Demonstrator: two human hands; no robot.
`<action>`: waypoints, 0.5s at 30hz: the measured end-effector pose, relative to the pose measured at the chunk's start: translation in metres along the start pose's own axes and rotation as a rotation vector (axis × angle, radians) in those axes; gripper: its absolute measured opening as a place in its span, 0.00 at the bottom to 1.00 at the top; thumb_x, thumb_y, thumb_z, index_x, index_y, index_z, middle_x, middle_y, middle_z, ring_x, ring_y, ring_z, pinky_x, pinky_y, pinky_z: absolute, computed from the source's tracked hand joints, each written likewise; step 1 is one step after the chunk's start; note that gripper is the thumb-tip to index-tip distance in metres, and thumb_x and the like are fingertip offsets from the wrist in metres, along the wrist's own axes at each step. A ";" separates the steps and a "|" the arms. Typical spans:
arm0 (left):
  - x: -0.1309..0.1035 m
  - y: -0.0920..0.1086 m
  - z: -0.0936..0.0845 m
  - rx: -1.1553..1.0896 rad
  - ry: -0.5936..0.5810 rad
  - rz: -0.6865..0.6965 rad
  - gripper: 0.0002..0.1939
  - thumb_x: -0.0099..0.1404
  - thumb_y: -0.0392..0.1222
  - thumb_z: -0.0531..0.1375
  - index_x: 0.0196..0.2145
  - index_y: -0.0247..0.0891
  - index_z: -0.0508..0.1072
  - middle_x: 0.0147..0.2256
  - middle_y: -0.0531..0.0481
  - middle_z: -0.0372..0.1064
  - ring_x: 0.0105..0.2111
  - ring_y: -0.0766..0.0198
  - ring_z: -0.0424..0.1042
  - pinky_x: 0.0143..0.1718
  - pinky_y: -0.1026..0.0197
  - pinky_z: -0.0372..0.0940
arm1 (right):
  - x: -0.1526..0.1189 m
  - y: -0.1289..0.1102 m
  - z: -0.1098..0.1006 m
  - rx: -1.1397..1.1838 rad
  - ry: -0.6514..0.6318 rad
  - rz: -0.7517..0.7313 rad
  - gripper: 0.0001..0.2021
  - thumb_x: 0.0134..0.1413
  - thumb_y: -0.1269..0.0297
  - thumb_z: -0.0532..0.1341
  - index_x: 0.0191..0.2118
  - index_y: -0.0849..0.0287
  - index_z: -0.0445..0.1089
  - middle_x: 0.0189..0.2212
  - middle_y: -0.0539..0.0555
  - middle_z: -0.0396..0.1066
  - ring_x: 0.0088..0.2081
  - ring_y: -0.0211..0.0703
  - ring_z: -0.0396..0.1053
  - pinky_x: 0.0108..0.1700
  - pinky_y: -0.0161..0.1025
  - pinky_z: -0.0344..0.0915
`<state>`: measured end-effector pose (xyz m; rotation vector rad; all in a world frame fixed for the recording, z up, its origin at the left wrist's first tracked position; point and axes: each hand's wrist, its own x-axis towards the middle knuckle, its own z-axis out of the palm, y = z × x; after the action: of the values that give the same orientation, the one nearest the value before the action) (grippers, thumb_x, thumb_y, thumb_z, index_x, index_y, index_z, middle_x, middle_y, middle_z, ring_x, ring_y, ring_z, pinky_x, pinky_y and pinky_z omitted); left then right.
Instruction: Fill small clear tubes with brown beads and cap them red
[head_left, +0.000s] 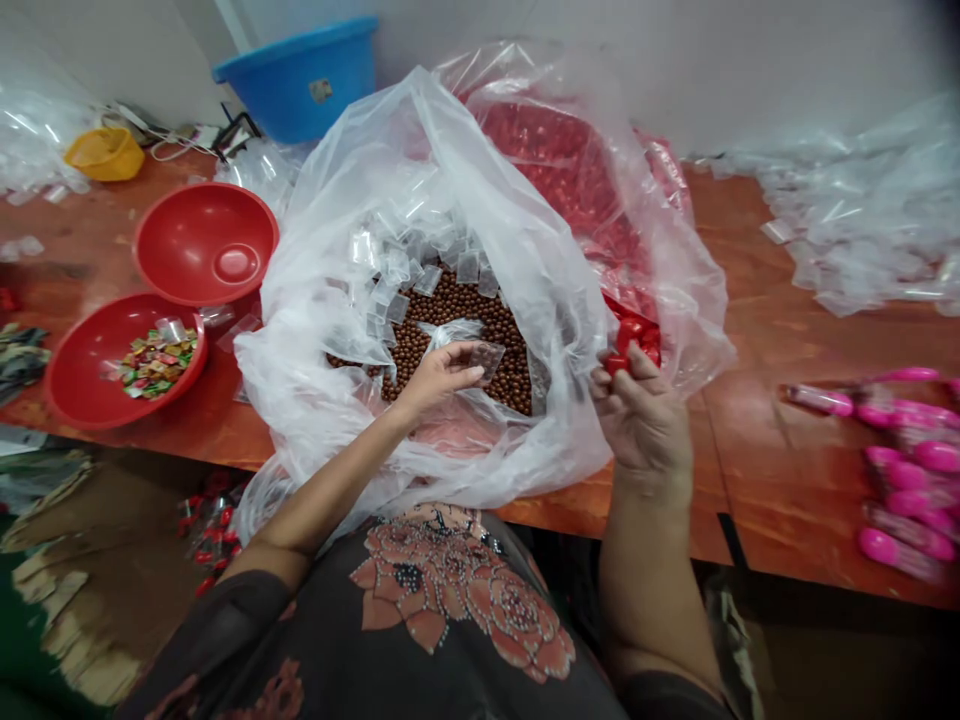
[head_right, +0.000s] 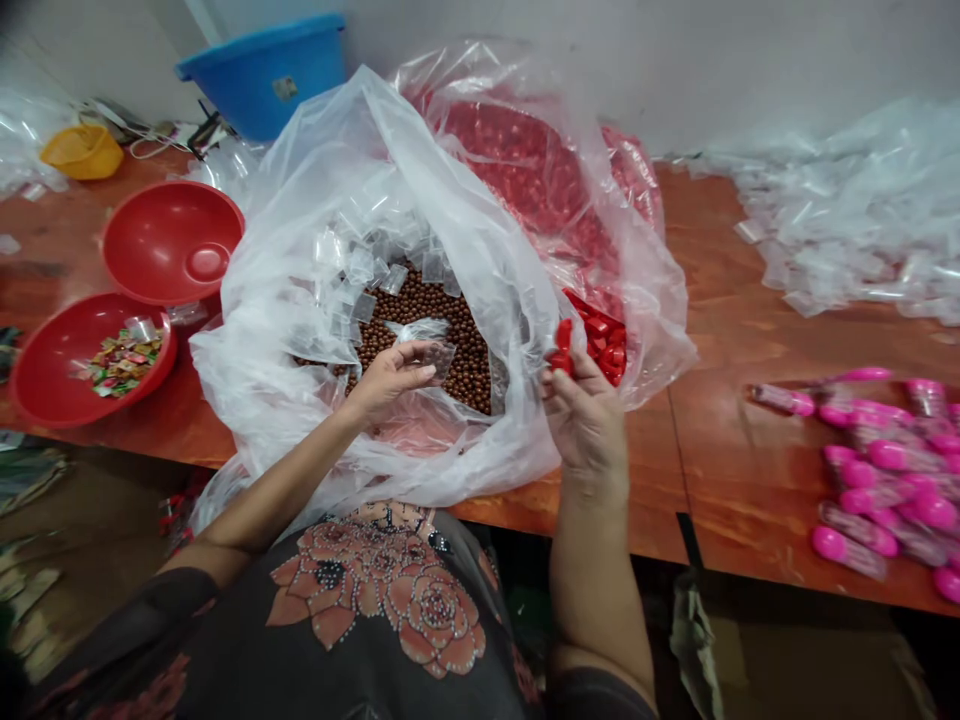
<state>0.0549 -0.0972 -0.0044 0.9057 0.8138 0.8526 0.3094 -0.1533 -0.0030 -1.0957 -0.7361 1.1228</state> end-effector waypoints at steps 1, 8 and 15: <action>-0.003 0.000 0.000 -0.008 -0.004 -0.005 0.25 0.50 0.42 0.72 0.47 0.35 0.77 0.48 0.43 0.75 0.44 0.59 0.75 0.48 0.54 0.71 | -0.003 0.001 0.010 -0.018 -0.033 0.004 0.19 0.43 0.62 0.72 0.45 0.45 0.76 0.40 0.48 0.75 0.31 0.33 0.69 0.29 0.32 0.67; -0.020 -0.001 -0.001 0.009 -0.052 -0.018 0.26 0.52 0.40 0.71 0.50 0.34 0.77 0.50 0.40 0.75 0.47 0.57 0.74 0.52 0.53 0.67 | -0.018 0.014 0.062 -0.286 -0.132 -0.047 0.20 0.53 0.56 0.67 0.53 0.49 0.74 0.47 0.51 0.77 0.43 0.39 0.75 0.50 0.43 0.73; -0.027 -0.004 -0.001 0.042 -0.118 0.001 0.23 0.53 0.40 0.70 0.48 0.35 0.79 0.50 0.40 0.75 0.49 0.55 0.74 0.57 0.51 0.62 | -0.021 0.020 0.077 -0.347 -0.266 -0.056 0.19 0.58 0.53 0.64 0.55 0.48 0.72 0.49 0.50 0.77 0.51 0.42 0.74 0.59 0.48 0.69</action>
<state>0.0440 -0.1222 -0.0021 0.9839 0.7313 0.7778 0.2279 -0.1494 0.0044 -1.2167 -1.1975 1.1309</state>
